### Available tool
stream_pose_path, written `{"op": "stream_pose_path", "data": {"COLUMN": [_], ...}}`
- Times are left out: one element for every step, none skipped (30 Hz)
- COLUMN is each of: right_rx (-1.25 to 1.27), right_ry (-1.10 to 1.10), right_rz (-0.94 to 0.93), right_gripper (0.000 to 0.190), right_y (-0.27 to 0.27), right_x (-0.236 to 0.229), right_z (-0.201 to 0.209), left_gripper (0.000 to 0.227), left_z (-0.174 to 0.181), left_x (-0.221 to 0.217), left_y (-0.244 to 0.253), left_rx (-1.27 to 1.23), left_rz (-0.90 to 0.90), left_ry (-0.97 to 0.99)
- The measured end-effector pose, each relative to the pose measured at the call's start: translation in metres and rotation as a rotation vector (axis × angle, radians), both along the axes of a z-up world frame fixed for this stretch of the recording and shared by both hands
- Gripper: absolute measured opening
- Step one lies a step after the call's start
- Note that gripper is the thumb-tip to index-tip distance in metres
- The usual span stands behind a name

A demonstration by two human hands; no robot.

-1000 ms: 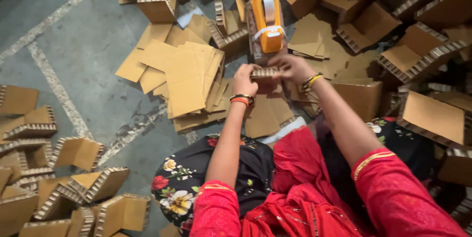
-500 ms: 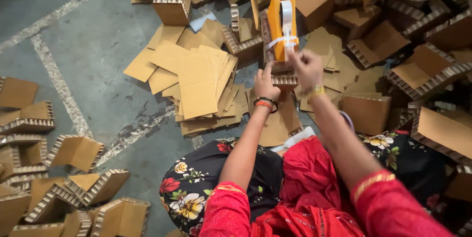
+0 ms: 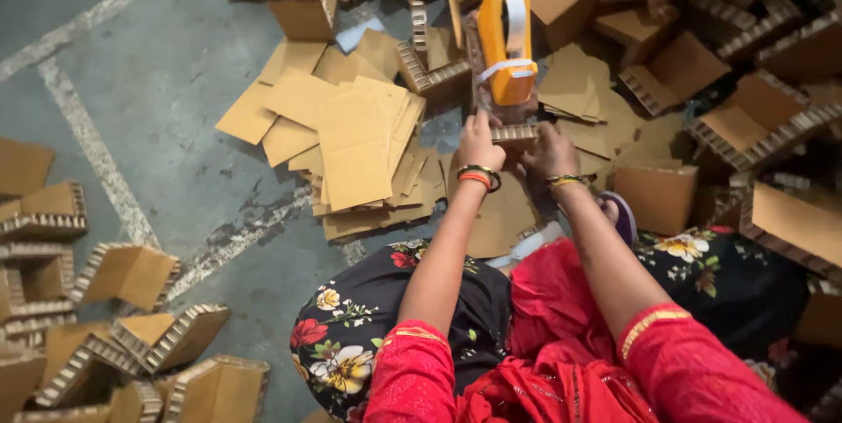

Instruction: The person sits on the floor and assembles small cardboard boxes by folding flat pieces and securing the edges with a tape dispenser. They repeatedly pick up flat cardboard, fold it into a box shape, apply tape, and place the finished box aside.

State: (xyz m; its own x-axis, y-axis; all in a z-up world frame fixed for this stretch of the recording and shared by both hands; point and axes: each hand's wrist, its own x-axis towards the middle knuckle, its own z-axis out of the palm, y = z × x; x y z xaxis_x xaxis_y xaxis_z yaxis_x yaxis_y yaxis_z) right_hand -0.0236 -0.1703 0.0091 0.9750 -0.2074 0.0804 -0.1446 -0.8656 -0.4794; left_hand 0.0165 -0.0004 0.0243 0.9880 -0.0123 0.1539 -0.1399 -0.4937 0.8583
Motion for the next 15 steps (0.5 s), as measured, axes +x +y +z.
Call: {"op": "stream_pose_path", "data": {"right_rx": [0.136,0.276,0.419,0.564,0.706,0.844,0.824,0.803,0.782,0.738,0.693,0.645,0.502,0.360,0.218], "right_ry": [-0.131,-0.255,-0.376,-0.223,-0.066,0.088,0.123,0.165,0.207,0.229,0.250,0.273,0.297,0.318,0.337], "right_rz": [0.179,0.352,0.525,0.467,0.406,0.338,0.266,0.198,0.130,0.140,0.150,0.162,0.222,0.276,0.328], "right_gripper": [0.046,0.047,0.048,0.043,0.039,0.037,0.037,0.037,0.037,0.035,0.034,0.032,0.030,0.028,0.026], "right_y": [-0.002,-0.006,-0.009,-0.008,-0.008,-0.011,-0.012,-0.012,-0.013,-0.016,-0.021,-0.026,-0.031,-0.035,-0.040], "right_x": [0.007,0.014,0.024,0.037,0.052,0.066,0.079,0.091,0.096,0.099,0.101,0.103,0.108,0.112,0.113], "right_z": [0.010,0.018,0.024,0.028,0.032,0.036,0.039,0.041,0.041,0.042,0.043,0.044,0.043,0.042,0.040], "left_gripper": [0.040,0.040,0.040,0.040,0.040,0.040,0.039,0.039,0.038,0.036,0.035,0.033,0.032,0.030,0.031], "left_z": [0.001,0.000,0.000,0.002,0.006,0.010,0.014,0.018,0.022,0.027,0.031,0.035,0.038,0.041,0.043], "left_x": [0.002,0.000,-0.003,-0.002,-0.001,0.000,0.000,-0.002,-0.006,-0.008,-0.009,-0.010,-0.011,-0.012,-0.015], "left_y": [-0.002,-0.002,-0.003,-0.003,-0.004,-0.004,-0.002,0.000,0.001,0.003,0.004,0.004,0.003,0.002,0.001], "left_rx": [-0.009,-0.015,0.001,0.022,0.042,0.038,0.033,0.028,-0.019,-0.066,-0.114,-0.134,-0.154,-0.173,-0.161], "left_rz": [0.004,0.003,0.013,0.010,0.008,-0.004,-0.016,-0.022,-0.035,-0.043,-0.050,-0.050,-0.050,-0.056,-0.069], "left_ry": [-0.002,0.002,-0.010,-0.030,-0.050,-0.034,-0.018,0.003,-0.009,-0.024,-0.039,-0.095,-0.152,-0.209,-0.245]}}
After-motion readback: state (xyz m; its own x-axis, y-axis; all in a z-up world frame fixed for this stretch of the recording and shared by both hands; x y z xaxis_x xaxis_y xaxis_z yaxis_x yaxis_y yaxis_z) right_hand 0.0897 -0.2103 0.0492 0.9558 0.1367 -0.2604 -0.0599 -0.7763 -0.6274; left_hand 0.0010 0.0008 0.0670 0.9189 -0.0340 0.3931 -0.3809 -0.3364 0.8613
